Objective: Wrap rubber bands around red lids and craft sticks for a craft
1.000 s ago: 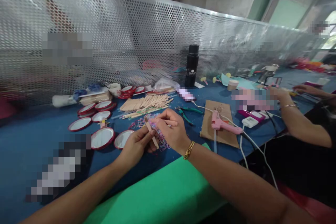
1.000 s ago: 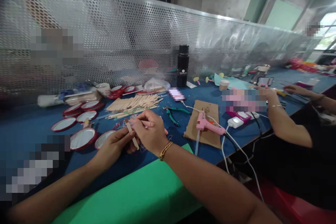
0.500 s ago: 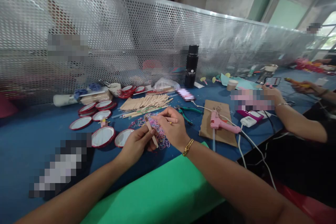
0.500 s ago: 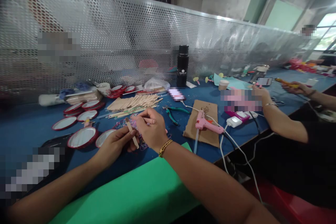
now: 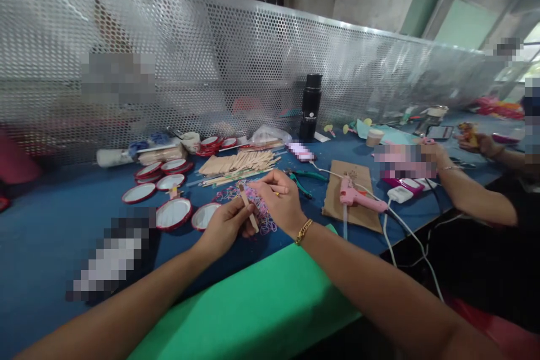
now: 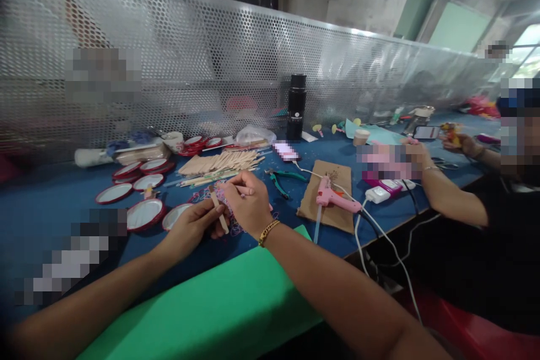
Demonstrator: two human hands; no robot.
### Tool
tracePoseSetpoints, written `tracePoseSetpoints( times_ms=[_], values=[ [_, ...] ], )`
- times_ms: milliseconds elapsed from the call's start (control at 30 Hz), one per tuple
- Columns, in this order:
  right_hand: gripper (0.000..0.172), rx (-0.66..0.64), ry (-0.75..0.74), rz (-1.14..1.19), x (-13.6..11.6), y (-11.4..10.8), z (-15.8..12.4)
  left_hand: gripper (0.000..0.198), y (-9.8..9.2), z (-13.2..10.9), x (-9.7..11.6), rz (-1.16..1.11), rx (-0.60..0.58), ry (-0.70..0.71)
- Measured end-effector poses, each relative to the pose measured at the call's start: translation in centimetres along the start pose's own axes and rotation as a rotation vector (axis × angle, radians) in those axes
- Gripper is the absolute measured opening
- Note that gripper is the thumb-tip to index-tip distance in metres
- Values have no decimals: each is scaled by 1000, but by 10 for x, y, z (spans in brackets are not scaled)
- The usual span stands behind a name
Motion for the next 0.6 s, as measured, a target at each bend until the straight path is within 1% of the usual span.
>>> tracePoseSetpoints(
  times_ms=[300, 600],
  values=[
    [13, 6, -15, 34, -6, -4, 1, 39, -2, 1, 0, 11, -19, 3],
    [14, -18, 5, 44, -4, -3, 1, 36, -1, -1, 4, 41, -16, 19]
  ],
)
Point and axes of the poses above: each hand's wrist, its own z-axis towards the middle knuckle, its own y-axis out of the palm, x = y × z, the point moved 1 cm from there along z, towards the middle knuckle, and after that the axes turned 3 degrees about y, right-handed, at the moved point
